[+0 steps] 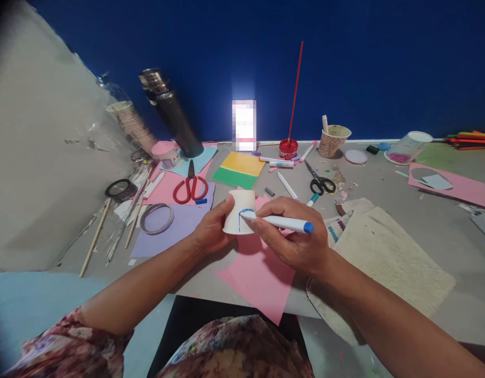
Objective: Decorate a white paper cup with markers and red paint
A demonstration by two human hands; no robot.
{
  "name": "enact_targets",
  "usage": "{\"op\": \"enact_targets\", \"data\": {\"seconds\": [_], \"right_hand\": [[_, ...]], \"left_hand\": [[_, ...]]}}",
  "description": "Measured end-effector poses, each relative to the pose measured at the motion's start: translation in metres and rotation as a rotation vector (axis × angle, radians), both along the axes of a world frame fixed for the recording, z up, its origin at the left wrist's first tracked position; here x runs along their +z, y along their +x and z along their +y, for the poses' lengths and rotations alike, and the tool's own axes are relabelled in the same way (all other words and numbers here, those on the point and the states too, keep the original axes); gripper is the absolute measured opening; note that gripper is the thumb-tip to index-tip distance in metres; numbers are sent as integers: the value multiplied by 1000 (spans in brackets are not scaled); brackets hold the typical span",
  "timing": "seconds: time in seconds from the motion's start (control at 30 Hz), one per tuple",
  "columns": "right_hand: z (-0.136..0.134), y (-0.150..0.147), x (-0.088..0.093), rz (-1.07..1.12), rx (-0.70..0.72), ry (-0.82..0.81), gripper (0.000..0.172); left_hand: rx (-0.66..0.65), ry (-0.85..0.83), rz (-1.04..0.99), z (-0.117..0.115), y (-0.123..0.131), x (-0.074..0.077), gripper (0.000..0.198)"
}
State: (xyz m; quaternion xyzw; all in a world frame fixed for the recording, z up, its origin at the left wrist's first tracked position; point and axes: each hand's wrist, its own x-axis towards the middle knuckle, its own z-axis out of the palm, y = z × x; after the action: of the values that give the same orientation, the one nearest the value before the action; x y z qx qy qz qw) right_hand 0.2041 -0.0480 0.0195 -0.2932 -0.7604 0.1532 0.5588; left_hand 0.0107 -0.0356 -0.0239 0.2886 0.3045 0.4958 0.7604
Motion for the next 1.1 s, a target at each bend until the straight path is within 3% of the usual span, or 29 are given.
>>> {"op": "enact_targets", "data": {"seconds": [0.2,0.57,0.77,1.1], "right_hand": [[-1,2,2,-13,52,-6,9],[0,0,-1,3,15,22,8],[-1,0,1,-2,90,21,11],[0,-1,0,-15,36,41,8]], "left_hand": [[-1,-25,-8,0,-1,2,48],[11,-9,6,0,0,2,47],[14,-29,-16,0,-1,2,43],[2,-14,-18,0,0,2,41]]}}
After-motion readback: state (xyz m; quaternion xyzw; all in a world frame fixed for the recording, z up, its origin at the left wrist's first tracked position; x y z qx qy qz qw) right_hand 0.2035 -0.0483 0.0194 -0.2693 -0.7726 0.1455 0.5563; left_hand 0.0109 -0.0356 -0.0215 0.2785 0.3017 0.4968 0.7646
